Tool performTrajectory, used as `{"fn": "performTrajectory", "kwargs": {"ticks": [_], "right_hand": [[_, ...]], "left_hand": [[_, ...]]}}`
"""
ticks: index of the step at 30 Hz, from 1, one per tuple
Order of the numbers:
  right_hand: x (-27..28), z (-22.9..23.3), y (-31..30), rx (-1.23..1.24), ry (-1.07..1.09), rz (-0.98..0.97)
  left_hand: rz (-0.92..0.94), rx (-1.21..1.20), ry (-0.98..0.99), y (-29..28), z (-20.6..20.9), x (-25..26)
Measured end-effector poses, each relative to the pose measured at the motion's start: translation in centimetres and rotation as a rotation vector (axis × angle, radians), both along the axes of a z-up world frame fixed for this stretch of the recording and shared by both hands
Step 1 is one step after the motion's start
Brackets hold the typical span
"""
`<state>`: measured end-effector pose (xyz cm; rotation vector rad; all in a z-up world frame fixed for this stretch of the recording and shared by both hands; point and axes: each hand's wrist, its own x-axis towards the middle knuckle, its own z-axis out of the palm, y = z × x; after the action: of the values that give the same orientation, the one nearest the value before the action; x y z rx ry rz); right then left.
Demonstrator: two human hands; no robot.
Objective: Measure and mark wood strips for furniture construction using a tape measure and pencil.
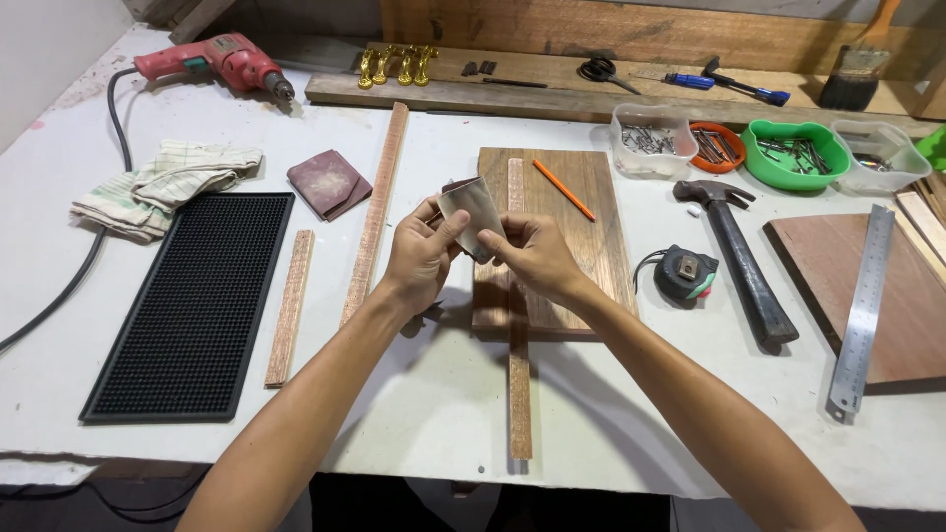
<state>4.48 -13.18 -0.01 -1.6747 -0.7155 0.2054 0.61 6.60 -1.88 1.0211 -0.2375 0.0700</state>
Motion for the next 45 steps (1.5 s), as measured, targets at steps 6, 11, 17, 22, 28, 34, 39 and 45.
{"fn": "performTrajectory", "kwargs": {"ticks": [6, 11, 17, 22, 28, 34, 39, 45], "right_hand": [[2.8, 1.0, -3.5, -0.321, -0.372, -0.078], [5.8, -2.1, -6.1, -0.609, -0.564, -0.042], [5.7, -3.4, -6.5, -0.785, -0.701, 0.01], [4.7, -2.4, -5.9, -0.813, -0.758, -0.008], [4.6, -2.0, -5.8, -0.737, -0.727, -0.038], [4.9, -2.5, -5.9, -0.729, -0.74, -0.047], [5.4, -3.3, -6.0, -0.776, -0.683, -0.032], [5.1, -2.9, -5.8, -0.86, -0.717, -0.02]], "left_hand": [[0.322, 0.766, -0.228, -1.1, 4.4, 1.1], [0.444, 1.449, -0.666, -2.1, -0.5, 5.0], [0.276, 1.919, -0.967, -3.5, -2.0, 0.9], [0.083, 1.98, -0.83, -3.7, -0.9, -1.1], [0.095, 1.906, -0.764, -4.0, -1.7, 3.1], [0.147, 1.918, -0.667, -4.5, -1.6, 9.1], [0.139, 1.892, -0.558, -5.0, -0.6, 7.7], [0.112, 1.989, -0.72, -4.4, -1.4, 0.8]]}}
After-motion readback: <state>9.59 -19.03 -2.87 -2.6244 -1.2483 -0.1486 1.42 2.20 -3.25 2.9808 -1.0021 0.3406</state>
